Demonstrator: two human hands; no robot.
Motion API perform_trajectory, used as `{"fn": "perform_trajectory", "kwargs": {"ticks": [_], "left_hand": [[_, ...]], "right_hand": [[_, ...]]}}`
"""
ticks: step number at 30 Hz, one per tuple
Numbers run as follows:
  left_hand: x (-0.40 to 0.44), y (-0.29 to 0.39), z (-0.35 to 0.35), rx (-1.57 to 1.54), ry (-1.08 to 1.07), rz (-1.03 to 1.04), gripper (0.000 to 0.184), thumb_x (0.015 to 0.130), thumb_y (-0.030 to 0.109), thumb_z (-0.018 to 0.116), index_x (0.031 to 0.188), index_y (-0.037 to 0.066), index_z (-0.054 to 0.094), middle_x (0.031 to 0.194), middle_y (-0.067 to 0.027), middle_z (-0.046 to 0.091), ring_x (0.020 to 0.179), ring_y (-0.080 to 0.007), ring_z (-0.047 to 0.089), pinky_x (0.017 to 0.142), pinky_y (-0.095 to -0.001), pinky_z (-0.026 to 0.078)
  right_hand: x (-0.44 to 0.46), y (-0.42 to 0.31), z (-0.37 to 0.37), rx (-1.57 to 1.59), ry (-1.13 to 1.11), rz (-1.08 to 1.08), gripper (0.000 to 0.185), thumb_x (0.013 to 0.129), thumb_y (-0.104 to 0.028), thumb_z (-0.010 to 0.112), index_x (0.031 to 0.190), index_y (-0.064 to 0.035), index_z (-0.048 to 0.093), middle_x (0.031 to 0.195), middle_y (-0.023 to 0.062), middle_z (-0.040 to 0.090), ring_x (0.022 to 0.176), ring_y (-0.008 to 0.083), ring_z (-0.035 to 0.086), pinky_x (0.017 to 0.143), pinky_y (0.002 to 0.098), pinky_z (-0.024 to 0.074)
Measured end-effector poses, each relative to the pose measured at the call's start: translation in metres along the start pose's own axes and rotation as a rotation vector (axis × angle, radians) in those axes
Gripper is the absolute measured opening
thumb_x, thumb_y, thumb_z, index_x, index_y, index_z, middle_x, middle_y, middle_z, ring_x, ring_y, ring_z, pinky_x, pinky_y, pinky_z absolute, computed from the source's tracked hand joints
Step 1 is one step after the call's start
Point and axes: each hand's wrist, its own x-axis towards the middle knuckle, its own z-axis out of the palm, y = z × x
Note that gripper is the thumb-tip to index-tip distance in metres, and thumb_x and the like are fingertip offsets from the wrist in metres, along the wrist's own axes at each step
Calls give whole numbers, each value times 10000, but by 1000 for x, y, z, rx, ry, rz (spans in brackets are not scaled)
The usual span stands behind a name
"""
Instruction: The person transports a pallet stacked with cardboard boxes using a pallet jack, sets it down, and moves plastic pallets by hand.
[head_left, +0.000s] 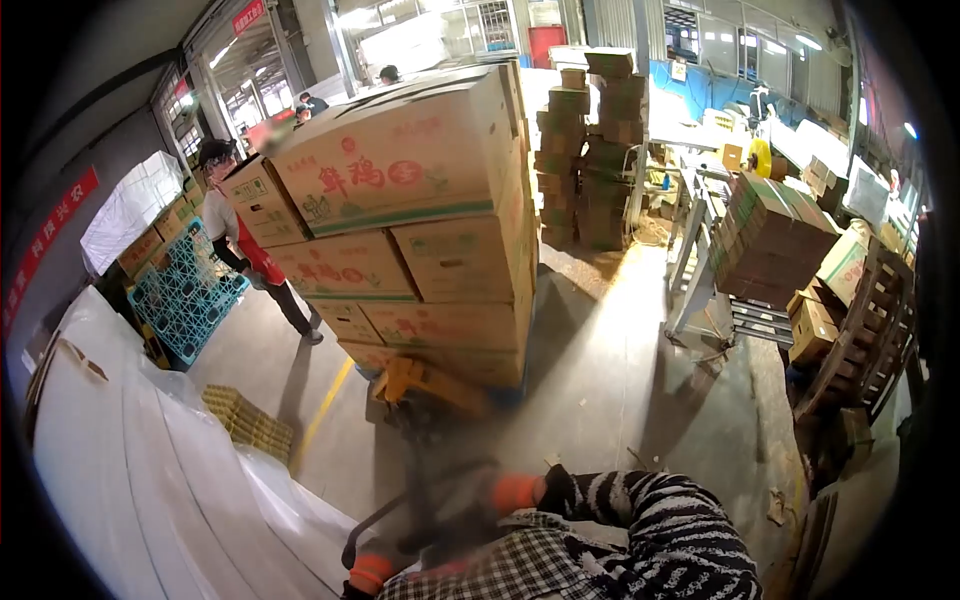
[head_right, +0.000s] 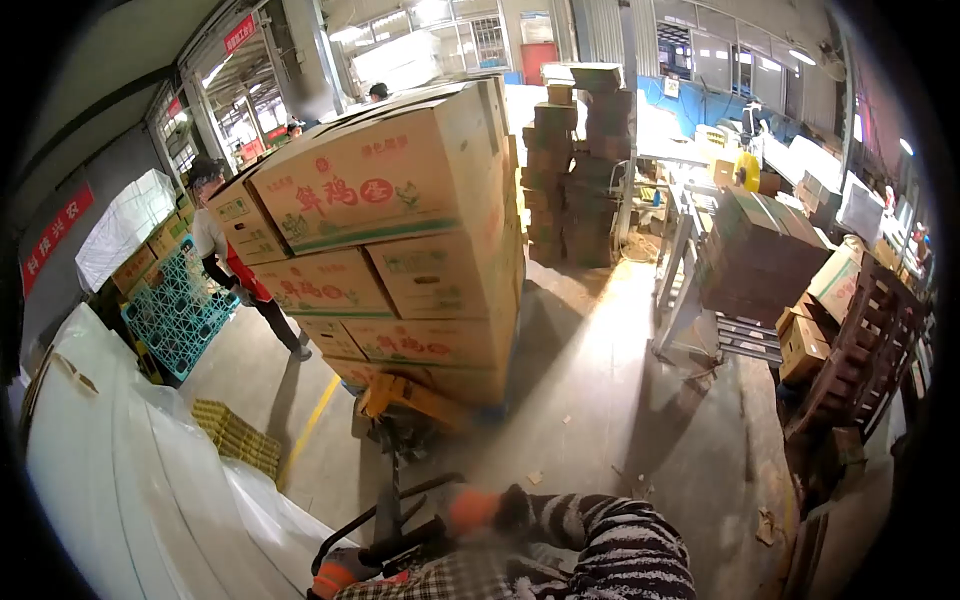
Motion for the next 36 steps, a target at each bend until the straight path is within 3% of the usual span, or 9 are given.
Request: {"fn": "perform_trajectory", "kwargs": {"ticks": [4, 8, 10, 11, 16, 23, 30, 32, 36], "left_hand": [[-12, 18, -43, -82, 98, 141, 562, 711, 619, 639, 934, 109, 711, 953, -200, 688, 941, -346, 656, 816, -459, 512], [-13, 23, -58, -154, 48, 100, 468, 703, 556, 665, 844, 112, 709, 861, -174, 693, 855, -348, 666, 745, -467, 524], [-67, 48, -81, -349, 267, 438, 466, 1006, 269, 406, 1434, 85, 413, 1430, -123, 457, 1312, -321, 410, 1116, -431, 288], [-83, 81, -102, -356, 273, 422, 466, 1006, 269, 406, 1434, 85, 413, 1430, -123, 457, 1312, -321, 410, 1116, -431, 288], [-76, 205, -136, -449, 338, 187, 327, 938, 289, 468, 1187, 79, 485, 1162, -134, 506, 1071, -326, 465, 927, -435, 337], [-71, 279, -80, -246, 666, 99, 266, 785, 284, 643, 661, 58, 578, 597, -134, 562, 568, -341, 538, 535, -447, 396], [-88, 313, 38, -194, 613, 4, 155, 766, 228, 708, 782, 79, 667, 727, -134, 658, 674, -318, 623, 619, -402, 499], [-74, 310, 75, -154, 436, -277, 389, 688, 505, 690, 781, 128, 707, 759, -142, 687, 761, -341, 668, 677, -457, 530], [-71, 308, 104, -157, 530, -227, 354, 684, 475, 697, 796, 139, 712, 747, -122, 683, 749, -338, 664, 670, -438, 523]], "right_hand": [[105, -113, -168, -249, -361, 351, 265, 819, -333, 596, 825, -86, 692, 752, 133, 659, 697, 340, 624, 627, 440, 491], [98, -86, -200, -43, -512, 458, 251, 889, -263, 586, 941, -37, 683, 883, 135, 669, 834, 286, 643, 722, 409, 526], [118, -99, -264, -75, -539, 422, 244, 846, -262, 608, 928, -43, 681, 861, 115, 664, 822, 299, 637, 715, 391, 521], [104, -90, -270, -76, -475, 380, 245, 816, -270, 626, 897, -43, 675, 845, 118, 661, 795, 308, 631, 704, 399, 523], [58, -81, -287, -99, -436, 313, 214, 837, -234, 573, 961, -73, 639, 988, 175, 658, 866, 346, 643, 751, 443, 519], [40, -112, -292, -62, -534, 305, 211, 847, -193, 585, 986, -61, 672, 924, 88, 659, 866, 252, 636, 771, 403, 524], [-29, -167, -249, -95, -480, 309, 214, 786, -226, 600, 937, -93, 671, 879, 93, 659, 834, 274, 638, 772, 410, 516], [-58, -176, -236, -150, -489, 355, 215, 768, -235, 604, 923, -102, 671, 866, 94, 660, 825, 280, 639, 772, 412, 514], [-103, -184, -224, -286, -517, 462, 218, 733, -254, 612, 895, -120, 670, 841, 97, 660, 807, 293, 640, 772, 416, 510]]}}
